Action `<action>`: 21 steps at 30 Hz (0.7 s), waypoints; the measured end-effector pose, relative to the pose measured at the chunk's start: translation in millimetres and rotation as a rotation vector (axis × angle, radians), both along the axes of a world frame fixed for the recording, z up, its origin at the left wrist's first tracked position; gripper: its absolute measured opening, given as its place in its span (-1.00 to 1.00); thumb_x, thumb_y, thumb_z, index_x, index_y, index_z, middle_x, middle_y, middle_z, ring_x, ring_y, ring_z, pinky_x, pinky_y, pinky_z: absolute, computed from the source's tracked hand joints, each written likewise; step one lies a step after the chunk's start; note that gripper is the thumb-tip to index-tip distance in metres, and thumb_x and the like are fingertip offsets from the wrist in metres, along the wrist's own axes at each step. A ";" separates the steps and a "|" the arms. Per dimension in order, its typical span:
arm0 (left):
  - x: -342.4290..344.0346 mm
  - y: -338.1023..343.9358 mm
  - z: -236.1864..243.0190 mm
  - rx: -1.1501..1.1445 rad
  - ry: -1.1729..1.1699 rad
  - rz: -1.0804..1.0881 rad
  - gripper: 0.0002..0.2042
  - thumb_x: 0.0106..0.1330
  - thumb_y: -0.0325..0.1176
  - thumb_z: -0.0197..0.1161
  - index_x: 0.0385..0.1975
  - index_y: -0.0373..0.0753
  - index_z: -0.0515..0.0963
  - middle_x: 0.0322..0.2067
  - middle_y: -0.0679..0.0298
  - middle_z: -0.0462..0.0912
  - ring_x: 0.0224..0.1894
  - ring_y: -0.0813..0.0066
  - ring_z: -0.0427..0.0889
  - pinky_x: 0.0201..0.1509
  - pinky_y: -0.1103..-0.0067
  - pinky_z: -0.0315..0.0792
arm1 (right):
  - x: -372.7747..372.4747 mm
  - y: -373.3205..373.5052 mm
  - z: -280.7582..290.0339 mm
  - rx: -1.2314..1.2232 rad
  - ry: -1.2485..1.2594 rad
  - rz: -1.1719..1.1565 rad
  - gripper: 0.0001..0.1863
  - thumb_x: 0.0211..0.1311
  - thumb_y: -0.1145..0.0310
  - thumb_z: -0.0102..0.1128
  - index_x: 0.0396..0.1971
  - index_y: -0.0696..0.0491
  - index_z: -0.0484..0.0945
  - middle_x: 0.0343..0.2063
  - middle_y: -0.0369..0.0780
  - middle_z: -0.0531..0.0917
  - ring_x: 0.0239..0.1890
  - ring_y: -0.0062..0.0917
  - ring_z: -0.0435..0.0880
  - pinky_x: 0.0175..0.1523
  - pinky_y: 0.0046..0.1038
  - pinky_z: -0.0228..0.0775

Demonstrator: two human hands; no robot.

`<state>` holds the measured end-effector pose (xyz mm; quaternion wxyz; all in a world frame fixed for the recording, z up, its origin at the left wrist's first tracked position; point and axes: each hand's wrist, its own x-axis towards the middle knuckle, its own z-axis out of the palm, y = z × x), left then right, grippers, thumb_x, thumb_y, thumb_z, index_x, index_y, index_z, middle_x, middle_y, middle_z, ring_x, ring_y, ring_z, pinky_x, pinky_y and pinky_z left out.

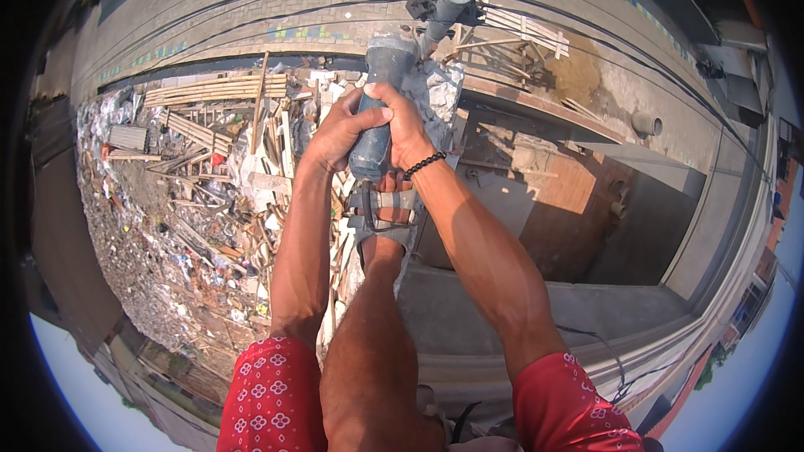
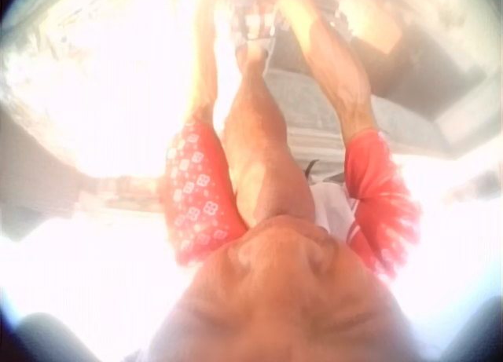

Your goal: The person uses an angle grinder to grind a concrete surface on a rooftop. They hold the tool with both hands and move it along the edge of the concrete, creating dust and debris.

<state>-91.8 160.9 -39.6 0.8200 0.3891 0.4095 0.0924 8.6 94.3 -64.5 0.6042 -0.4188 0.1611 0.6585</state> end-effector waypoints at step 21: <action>-1.3 -5.2 5.0 0.005 0.023 -0.020 -0.43 0.04 -0.40 0.41 0.08 -0.42 0.38 -0.19 0.07 0.58 -0.24 0.37 0.62 -0.20 0.48 0.56 | -6.3 -7.5 -3.9 0.011 -0.039 -0.071 -0.53 -0.03 0.16 0.31 -0.23 0.23 0.50 -0.39 -0.11 0.54 -0.44 -0.37 0.58 -0.32 -0.28 0.52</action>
